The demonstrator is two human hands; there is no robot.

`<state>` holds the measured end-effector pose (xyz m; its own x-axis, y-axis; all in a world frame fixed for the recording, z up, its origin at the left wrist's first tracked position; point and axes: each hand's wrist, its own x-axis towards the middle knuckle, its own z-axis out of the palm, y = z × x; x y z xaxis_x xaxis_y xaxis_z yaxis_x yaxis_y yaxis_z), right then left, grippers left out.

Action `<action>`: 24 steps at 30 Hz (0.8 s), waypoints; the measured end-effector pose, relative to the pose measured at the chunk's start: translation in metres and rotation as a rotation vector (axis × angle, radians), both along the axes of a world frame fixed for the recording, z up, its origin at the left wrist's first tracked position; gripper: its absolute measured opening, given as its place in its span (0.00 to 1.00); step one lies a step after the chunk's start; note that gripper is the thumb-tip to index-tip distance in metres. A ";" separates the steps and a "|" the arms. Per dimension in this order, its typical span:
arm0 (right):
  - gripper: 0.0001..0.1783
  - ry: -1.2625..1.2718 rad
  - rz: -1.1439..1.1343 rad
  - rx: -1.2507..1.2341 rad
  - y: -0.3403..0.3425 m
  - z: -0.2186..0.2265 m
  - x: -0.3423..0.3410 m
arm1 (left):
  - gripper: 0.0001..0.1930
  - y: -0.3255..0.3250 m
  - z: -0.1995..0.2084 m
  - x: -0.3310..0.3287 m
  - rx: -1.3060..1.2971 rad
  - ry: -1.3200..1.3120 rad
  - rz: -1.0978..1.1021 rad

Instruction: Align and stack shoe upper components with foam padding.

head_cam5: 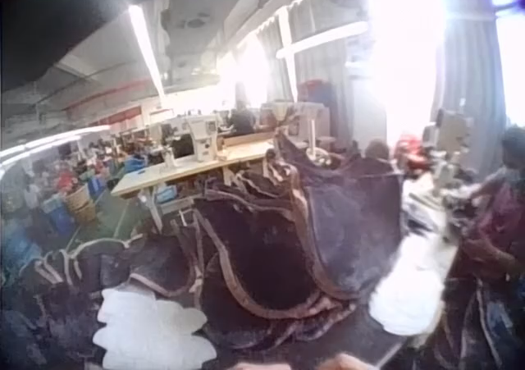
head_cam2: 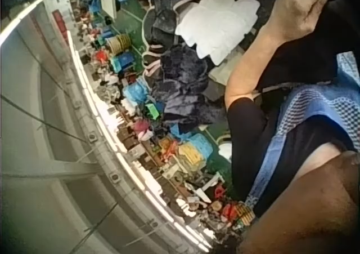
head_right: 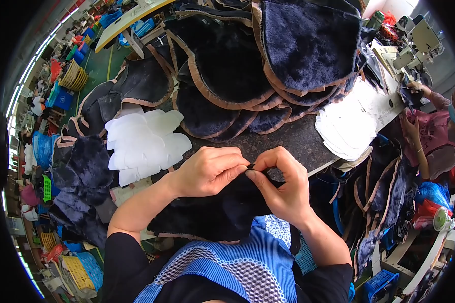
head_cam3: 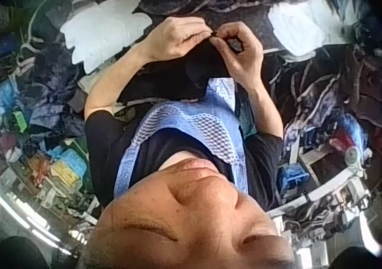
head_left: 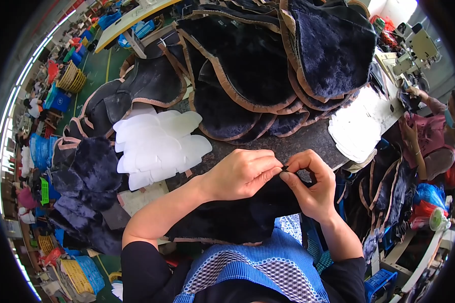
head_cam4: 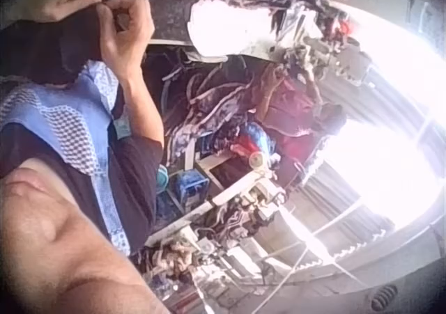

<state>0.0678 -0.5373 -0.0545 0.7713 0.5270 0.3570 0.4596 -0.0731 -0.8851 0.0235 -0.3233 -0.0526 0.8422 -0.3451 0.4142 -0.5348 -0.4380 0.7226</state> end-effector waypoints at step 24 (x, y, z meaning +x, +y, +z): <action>0.35 0.341 -0.034 -0.101 -0.045 -0.036 0.048 | 0.08 0.076 -0.065 0.011 -0.270 0.261 0.666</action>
